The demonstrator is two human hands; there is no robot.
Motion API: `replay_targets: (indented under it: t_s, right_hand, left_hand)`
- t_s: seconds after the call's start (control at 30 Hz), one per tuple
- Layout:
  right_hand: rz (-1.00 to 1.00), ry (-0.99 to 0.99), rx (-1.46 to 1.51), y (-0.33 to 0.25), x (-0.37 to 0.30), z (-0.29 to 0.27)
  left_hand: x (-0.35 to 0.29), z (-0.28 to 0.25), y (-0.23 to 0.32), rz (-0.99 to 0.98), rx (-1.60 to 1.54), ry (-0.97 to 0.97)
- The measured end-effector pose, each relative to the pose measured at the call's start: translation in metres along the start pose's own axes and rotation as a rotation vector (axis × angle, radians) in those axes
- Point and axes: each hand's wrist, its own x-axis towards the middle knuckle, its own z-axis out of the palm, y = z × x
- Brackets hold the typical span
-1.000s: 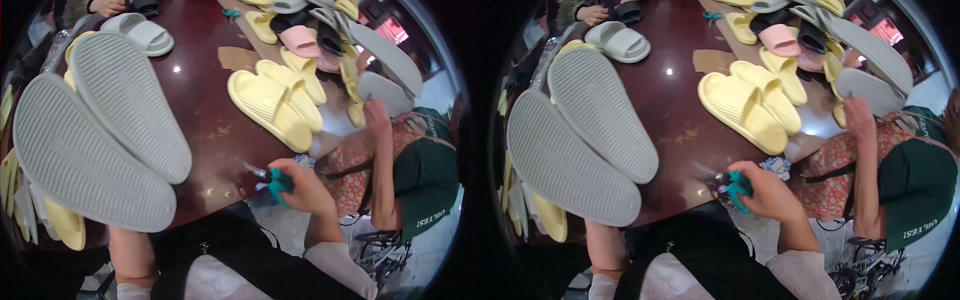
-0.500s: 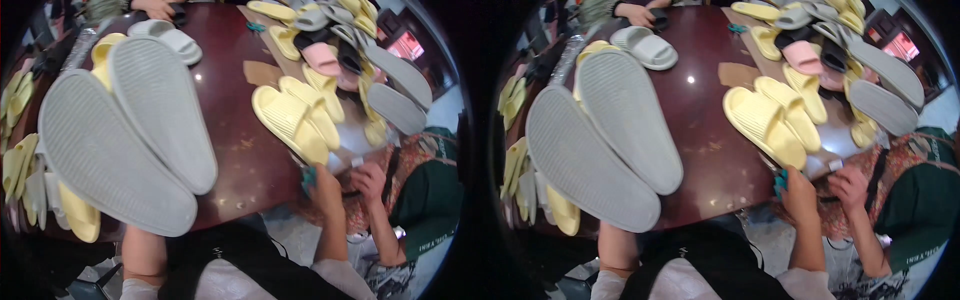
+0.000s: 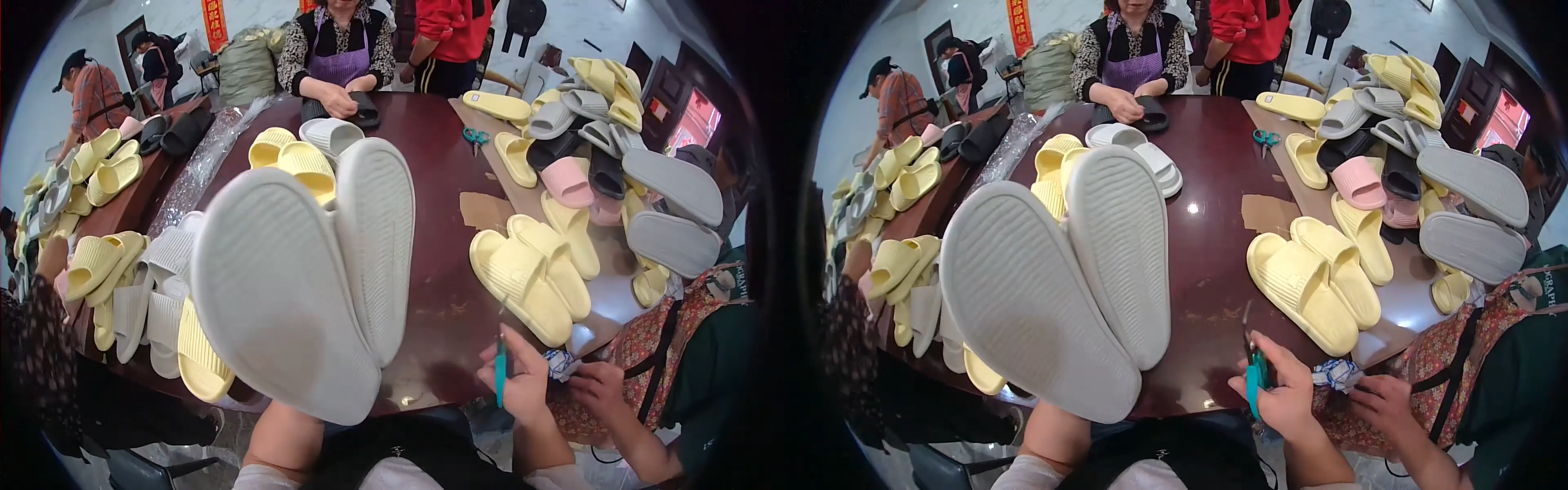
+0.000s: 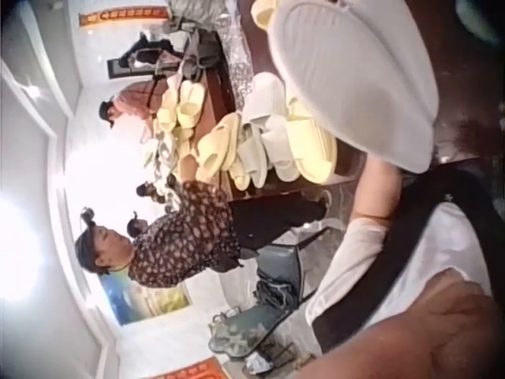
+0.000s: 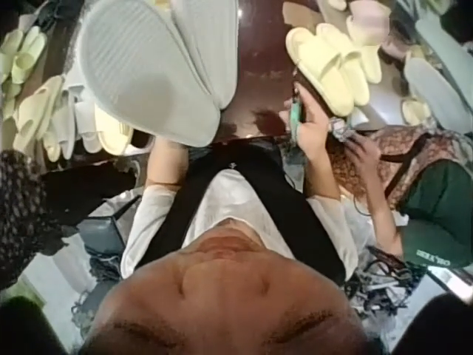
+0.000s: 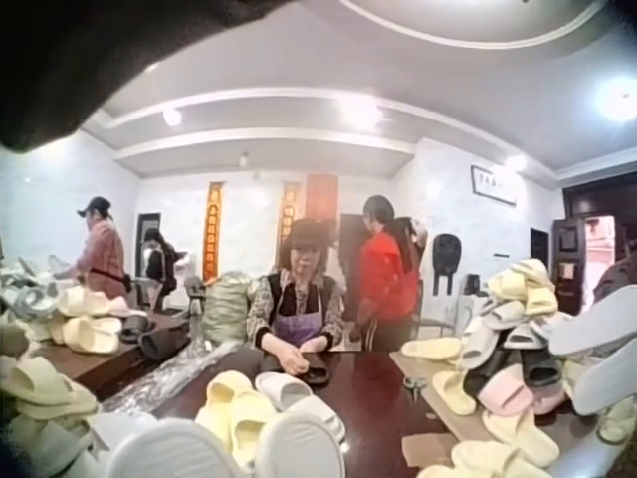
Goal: Trimming excess plastic material from manufactured sandals using scissors.
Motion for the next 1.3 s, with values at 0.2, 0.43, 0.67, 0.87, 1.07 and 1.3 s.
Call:
replay_targets:
  t_s: [0.2, 0.43, 0.67, 0.87, 1.07, 1.3]
  right_hand:
    - [0.076, 0.189, 0.463, -0.023, 0.009, 0.008]
    - [0.192, 0.341, 0.599, 0.016, 0.022, 0.014]
    - [0.395, 0.344, 0.918, 0.046, 0.028, 0.000]
    - [0.317, 0.183, 0.295, 0.051, 0.018, 0.001]
    - [0.307, 0.174, 0.216, 0.047, 0.029, 0.010]
    - [0.396, 0.111, 0.120, 0.046, 0.032, 0.011]
  left_hand:
    - [-0.012, 0.007, 0.016, 0.323, 0.348, -0.327]
    - [-0.016, 0.011, -0.016, 0.324, 0.759, -0.439]
    - [-0.018, 0.010, -0.002, 0.146, 1.028, -0.583]
    - [-0.016, -0.054, -0.002, 0.276, 1.248, -0.400]
    - [-0.023, -0.070, 0.006, 0.104, 1.582, -0.268]
    - [-0.028, -0.069, 0.006, -0.096, 1.313, -0.181]
